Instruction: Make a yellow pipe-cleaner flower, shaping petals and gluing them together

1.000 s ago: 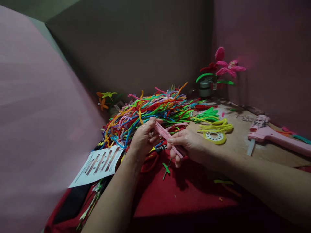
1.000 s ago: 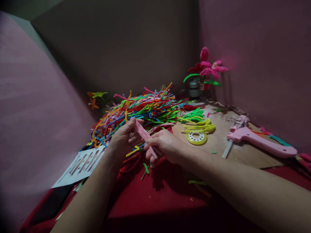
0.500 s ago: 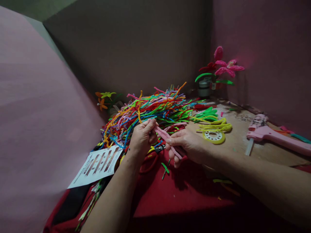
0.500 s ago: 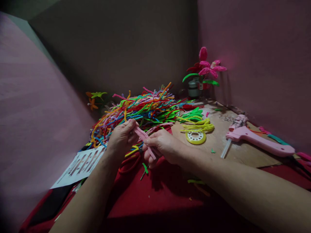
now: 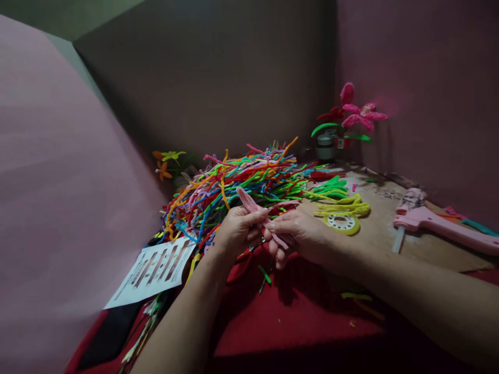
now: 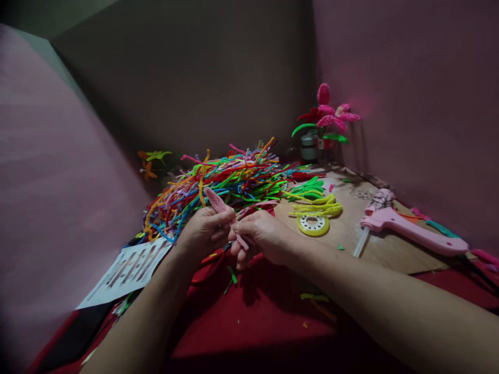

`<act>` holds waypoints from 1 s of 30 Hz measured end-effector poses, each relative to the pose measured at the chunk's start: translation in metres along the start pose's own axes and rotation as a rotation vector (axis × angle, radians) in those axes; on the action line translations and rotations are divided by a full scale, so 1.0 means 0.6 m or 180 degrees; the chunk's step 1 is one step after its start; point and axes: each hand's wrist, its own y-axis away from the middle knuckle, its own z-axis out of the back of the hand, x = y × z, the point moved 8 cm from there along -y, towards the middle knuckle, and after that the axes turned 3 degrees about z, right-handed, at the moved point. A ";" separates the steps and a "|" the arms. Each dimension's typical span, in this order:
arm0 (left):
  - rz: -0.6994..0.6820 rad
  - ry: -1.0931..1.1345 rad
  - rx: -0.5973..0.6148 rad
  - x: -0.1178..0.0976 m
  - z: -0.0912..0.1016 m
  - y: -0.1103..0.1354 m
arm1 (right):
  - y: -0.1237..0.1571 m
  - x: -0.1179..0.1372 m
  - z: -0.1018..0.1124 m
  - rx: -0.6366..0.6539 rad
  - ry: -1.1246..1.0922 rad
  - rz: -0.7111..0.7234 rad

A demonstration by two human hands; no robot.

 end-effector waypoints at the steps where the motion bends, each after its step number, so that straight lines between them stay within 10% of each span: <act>1: 0.0004 0.0011 -0.0017 0.000 0.000 0.000 | 0.000 -0.001 0.000 -0.0003 0.0003 -0.0022; 24: -0.0519 -0.0151 -0.0671 -0.038 0.051 0.000 | 0.003 0.010 0.008 -0.0277 0.0490 0.0026; 30: -0.2093 -0.1873 -0.2308 -0.112 0.065 0.066 | -0.003 0.006 0.020 -0.0269 0.0557 -0.0025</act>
